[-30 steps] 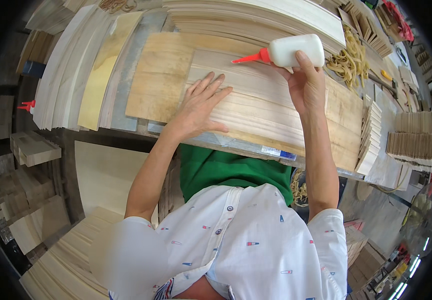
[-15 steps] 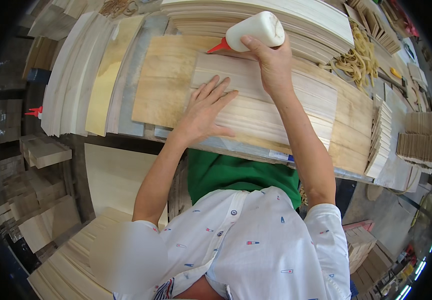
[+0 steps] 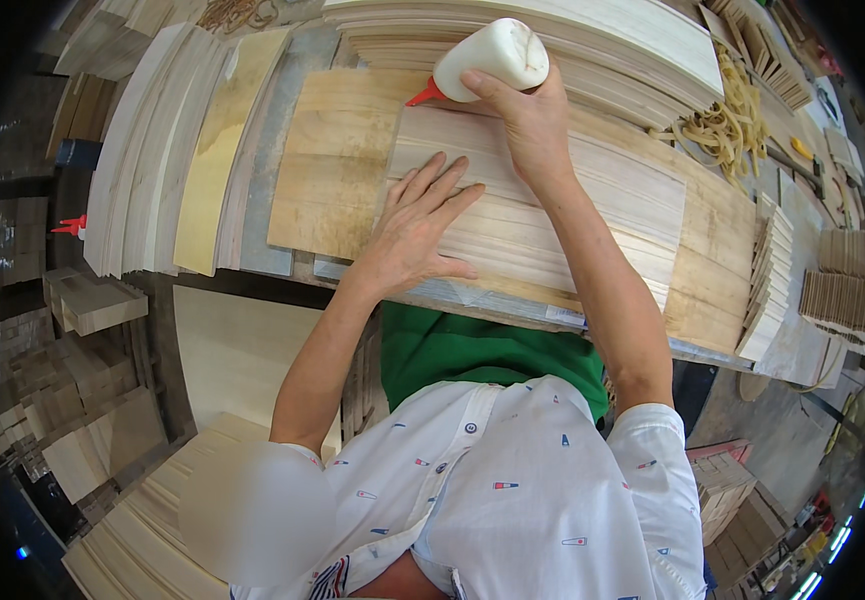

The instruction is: Applying glue to wood panels and assembling them into a rectangular frame.

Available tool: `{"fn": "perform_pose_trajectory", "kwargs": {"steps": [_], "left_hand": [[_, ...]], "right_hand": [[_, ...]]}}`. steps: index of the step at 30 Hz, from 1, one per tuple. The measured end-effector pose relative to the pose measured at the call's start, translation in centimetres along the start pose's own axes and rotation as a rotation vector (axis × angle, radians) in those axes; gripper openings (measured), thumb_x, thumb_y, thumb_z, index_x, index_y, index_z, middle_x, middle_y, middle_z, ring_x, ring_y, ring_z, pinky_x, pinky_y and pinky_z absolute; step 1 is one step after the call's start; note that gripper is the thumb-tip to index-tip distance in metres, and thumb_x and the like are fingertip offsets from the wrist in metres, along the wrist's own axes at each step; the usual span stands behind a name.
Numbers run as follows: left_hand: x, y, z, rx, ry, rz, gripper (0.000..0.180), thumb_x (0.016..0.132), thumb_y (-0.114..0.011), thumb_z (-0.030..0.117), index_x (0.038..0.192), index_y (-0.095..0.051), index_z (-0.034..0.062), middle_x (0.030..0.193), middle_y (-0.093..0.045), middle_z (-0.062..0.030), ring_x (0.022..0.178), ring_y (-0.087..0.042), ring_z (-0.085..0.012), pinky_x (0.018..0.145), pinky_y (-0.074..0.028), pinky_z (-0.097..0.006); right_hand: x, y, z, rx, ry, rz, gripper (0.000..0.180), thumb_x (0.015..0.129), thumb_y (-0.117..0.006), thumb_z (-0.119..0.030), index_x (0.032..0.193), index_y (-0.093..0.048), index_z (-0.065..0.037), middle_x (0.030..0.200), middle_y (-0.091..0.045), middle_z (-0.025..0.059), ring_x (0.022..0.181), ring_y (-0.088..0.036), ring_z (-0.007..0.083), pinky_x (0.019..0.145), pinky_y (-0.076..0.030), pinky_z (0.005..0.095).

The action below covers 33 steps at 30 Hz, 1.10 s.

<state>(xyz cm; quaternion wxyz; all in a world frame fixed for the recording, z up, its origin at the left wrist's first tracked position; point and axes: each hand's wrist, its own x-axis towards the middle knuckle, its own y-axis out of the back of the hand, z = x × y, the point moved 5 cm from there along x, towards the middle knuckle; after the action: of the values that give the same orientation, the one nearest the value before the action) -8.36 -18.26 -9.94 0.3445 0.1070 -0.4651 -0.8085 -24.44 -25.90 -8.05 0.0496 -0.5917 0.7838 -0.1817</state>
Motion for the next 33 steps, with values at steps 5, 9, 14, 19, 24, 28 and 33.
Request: {"fn": "perform_pose_trajectory", "kwargs": {"steps": [5,9,14,19,24,28,33], "left_hand": [[0.0,0.0,0.1,0.019,0.007,-0.002,0.092,0.054,-0.08,0.041,0.133,-0.045,0.0103,0.146,-0.031,-0.0127,0.136,-0.025,-0.0333,0.109,-0.023,-0.049],[0.0,-0.1,0.1,0.023,0.009,-0.003,0.092,0.054,-0.08,0.041,0.133,-0.045,0.0105,0.146,-0.031,-0.0123,0.136,-0.025,-0.0332,0.109,-0.023,-0.048],[-0.1,-0.1,0.1,0.011,0.021,-0.007,0.092,0.053,-0.08,0.04,0.133,-0.045,0.0105,0.146,-0.031,-0.0121,0.136,-0.025,-0.0328,0.109,-0.022,-0.048],[0.0,-0.1,0.1,0.0,0.025,-0.012,0.091,0.054,-0.081,0.039,0.133,-0.046,0.0108,0.146,-0.032,-0.0114,0.136,-0.025,-0.0322,0.109,-0.022,-0.047],[0.0,-0.2,0.2,0.016,0.035,-0.02,0.088,0.056,-0.08,0.039,0.132,-0.046,0.0121,0.146,-0.032,-0.0109,0.136,-0.024,-0.0313,0.109,-0.021,-0.045],[0.3,-0.3,0.4,0.014,0.04,-0.045,0.088,0.055,-0.081,0.039,0.132,-0.047,0.012,0.146,-0.032,-0.0108,0.137,-0.023,-0.0309,0.109,-0.021,-0.045],[0.7,-0.4,0.7,0.04,0.065,-0.08,0.088,0.055,-0.081,0.038,0.132,-0.047,0.0121,0.147,-0.031,-0.0111,0.138,-0.022,-0.0309,0.109,-0.021,-0.045]], "right_hand": [[0.1,0.1,-0.1,-0.044,0.016,0.001,0.064,0.072,-0.078,-0.013,0.123,-0.042,0.001,0.111,-0.057,0.0114,0.1,-0.058,0.0191,0.081,-0.052,0.0317],[0.1,0.0,-0.7,-0.061,0.003,-0.026,0.065,0.072,-0.078,-0.013,0.124,-0.042,0.001,0.111,-0.057,0.0104,0.101,-0.057,0.0184,0.083,-0.05,0.032],[0.0,1.4,-1.3,-0.151,0.035,-0.036,0.062,0.073,-0.078,-0.012,0.123,-0.044,0.0,0.111,-0.057,0.0088,0.103,-0.055,0.0166,0.088,-0.046,0.0309],[-0.5,3.6,-2.6,-0.197,0.031,-0.012,0.058,0.073,-0.077,-0.011,0.121,-0.046,-0.001,0.111,-0.058,0.0081,0.103,-0.055,0.0164,0.089,-0.045,0.0306],[-1.1,6.6,-4.0,-0.206,0.032,0.004,0.056,0.074,-0.076,-0.01,0.121,-0.047,-0.001,0.111,-0.058,0.008,0.103,-0.056,0.0166,0.088,-0.047,0.0305],[-1.6,9.7,-5.0,-0.257,0.048,0.029,0.055,0.074,-0.076,-0.009,0.121,-0.048,-0.001,0.11,-0.058,0.0078,0.102,-0.056,0.0165,0.087,-0.048,0.0304],[-2.9,13.5,-7.1,-0.235,0.06,0.096,0.056,0.074,-0.075,-0.007,0.122,-0.047,-0.002,0.11,-0.059,0.007,0.102,-0.056,0.0165,0.086,-0.047,0.0304]]}}
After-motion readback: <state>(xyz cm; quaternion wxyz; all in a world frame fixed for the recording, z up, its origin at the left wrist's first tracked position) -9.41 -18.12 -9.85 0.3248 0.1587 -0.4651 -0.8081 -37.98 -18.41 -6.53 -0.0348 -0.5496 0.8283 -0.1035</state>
